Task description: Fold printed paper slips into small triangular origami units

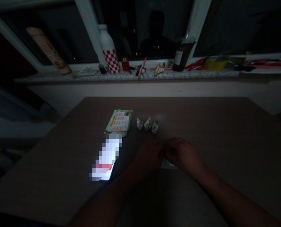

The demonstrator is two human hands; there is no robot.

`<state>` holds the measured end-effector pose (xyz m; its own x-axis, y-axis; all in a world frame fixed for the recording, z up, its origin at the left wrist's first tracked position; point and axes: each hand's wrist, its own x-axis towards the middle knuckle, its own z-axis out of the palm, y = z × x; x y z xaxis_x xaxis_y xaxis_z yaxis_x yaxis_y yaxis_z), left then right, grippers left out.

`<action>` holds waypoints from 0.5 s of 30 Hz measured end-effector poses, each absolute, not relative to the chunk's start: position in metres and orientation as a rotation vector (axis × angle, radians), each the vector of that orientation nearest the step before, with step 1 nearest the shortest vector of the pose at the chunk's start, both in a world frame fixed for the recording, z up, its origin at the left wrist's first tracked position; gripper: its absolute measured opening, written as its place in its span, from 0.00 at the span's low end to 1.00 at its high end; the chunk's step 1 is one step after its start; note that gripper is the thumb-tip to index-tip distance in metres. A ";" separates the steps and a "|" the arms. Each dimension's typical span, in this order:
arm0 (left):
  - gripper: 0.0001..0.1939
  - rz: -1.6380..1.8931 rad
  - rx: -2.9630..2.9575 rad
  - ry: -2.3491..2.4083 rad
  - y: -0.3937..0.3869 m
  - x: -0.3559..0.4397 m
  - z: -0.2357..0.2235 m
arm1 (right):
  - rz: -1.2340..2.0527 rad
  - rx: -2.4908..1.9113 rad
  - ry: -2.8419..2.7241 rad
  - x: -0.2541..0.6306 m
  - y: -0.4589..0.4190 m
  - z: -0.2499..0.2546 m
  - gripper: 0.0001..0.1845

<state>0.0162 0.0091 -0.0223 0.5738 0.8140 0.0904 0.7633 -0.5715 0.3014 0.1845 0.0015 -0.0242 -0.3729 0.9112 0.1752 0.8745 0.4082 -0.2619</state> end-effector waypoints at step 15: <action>0.09 0.340 2.574 1.263 0.012 0.011 -0.018 | 0.361 -1.283 -2.375 0.204 0.005 -0.023 0.09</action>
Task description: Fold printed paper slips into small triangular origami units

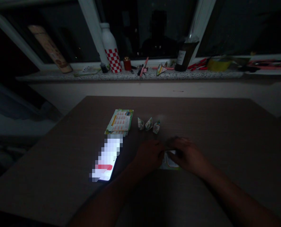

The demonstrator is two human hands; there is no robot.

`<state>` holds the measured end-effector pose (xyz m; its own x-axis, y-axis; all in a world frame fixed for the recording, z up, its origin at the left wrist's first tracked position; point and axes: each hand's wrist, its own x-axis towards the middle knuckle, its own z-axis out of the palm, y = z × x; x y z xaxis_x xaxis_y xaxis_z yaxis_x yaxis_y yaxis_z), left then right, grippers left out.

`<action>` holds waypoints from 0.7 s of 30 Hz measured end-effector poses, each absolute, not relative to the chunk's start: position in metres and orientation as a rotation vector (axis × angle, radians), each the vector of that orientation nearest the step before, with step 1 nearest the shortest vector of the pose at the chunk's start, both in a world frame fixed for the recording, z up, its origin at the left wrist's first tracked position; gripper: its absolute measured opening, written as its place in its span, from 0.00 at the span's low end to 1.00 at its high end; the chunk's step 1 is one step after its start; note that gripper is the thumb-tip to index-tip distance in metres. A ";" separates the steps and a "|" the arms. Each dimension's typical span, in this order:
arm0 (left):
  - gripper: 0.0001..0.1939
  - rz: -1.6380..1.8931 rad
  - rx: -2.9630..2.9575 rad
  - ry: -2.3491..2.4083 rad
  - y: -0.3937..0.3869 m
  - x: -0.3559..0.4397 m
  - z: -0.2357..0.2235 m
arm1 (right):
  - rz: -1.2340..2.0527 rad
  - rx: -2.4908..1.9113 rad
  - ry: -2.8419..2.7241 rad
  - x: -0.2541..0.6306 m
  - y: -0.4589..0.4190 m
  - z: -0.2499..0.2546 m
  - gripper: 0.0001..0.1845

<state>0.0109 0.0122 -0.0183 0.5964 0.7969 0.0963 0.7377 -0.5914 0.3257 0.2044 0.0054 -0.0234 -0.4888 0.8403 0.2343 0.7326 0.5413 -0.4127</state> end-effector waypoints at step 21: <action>0.12 0.741 2.104 1.631 0.012 0.001 -0.014 | 0.818 -1.296 -1.864 0.211 0.004 -0.024 0.10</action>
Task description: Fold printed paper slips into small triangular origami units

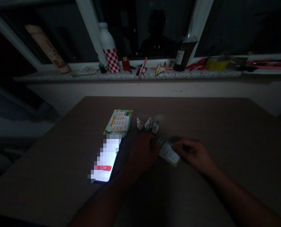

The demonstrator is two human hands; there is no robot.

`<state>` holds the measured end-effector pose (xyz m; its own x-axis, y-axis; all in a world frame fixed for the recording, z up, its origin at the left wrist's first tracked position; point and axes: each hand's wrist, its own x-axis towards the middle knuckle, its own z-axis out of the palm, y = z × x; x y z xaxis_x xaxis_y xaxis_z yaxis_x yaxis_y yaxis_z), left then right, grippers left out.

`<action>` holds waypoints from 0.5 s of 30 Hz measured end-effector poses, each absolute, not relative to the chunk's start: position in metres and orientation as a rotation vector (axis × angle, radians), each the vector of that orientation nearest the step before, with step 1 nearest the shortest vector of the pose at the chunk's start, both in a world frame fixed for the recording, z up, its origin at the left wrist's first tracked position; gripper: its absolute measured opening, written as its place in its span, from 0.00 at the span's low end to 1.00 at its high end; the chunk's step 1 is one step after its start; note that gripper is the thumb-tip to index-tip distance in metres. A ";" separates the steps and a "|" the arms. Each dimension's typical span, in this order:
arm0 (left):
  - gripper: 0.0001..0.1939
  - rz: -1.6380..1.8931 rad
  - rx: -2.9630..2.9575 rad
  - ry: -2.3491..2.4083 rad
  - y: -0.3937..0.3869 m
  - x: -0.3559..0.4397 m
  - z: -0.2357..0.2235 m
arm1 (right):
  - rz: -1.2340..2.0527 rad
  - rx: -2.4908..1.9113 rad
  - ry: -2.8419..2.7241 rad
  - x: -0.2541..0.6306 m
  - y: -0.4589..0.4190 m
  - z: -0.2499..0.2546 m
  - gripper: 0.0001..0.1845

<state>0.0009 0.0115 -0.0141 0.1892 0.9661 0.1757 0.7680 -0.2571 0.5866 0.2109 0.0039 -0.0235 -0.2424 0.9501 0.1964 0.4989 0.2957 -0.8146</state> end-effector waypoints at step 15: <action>0.09 0.823 0.894 0.930 0.017 0.004 -0.027 | 1.277 -0.929 -1.777 0.220 0.000 -0.018 0.18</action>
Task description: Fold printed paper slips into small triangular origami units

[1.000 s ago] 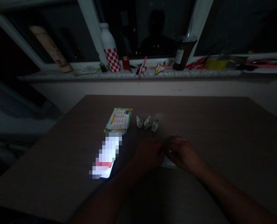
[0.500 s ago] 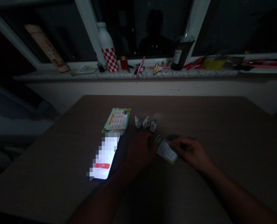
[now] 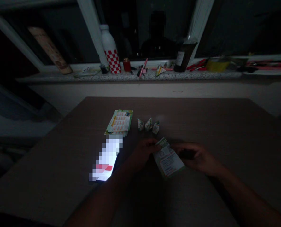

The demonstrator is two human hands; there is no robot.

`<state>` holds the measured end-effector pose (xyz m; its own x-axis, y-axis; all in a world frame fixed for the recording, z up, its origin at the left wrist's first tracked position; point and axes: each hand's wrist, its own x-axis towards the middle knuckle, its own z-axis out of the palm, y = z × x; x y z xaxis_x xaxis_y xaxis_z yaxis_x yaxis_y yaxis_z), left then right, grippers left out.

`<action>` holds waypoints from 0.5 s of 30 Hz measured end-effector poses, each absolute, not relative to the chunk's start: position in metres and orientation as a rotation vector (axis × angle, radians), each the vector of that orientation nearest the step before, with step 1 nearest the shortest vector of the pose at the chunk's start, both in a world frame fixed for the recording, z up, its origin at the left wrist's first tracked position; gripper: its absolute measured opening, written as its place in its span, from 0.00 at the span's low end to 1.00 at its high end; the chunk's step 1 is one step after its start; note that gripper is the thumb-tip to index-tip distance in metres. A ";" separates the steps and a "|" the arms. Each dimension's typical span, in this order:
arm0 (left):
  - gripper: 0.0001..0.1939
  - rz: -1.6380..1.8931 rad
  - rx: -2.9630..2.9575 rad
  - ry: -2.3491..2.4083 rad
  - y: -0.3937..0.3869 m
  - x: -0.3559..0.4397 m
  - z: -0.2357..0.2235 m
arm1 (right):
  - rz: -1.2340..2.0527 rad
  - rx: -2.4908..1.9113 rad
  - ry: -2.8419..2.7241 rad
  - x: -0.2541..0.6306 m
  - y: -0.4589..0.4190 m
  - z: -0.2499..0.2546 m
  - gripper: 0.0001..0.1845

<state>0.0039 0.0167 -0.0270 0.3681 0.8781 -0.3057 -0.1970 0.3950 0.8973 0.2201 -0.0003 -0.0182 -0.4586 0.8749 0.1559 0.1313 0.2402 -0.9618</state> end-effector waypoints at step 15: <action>0.08 0.812 1.273 0.958 0.007 0.010 -0.021 | 1.290 -0.774 -1.800 0.207 0.000 -0.020 0.10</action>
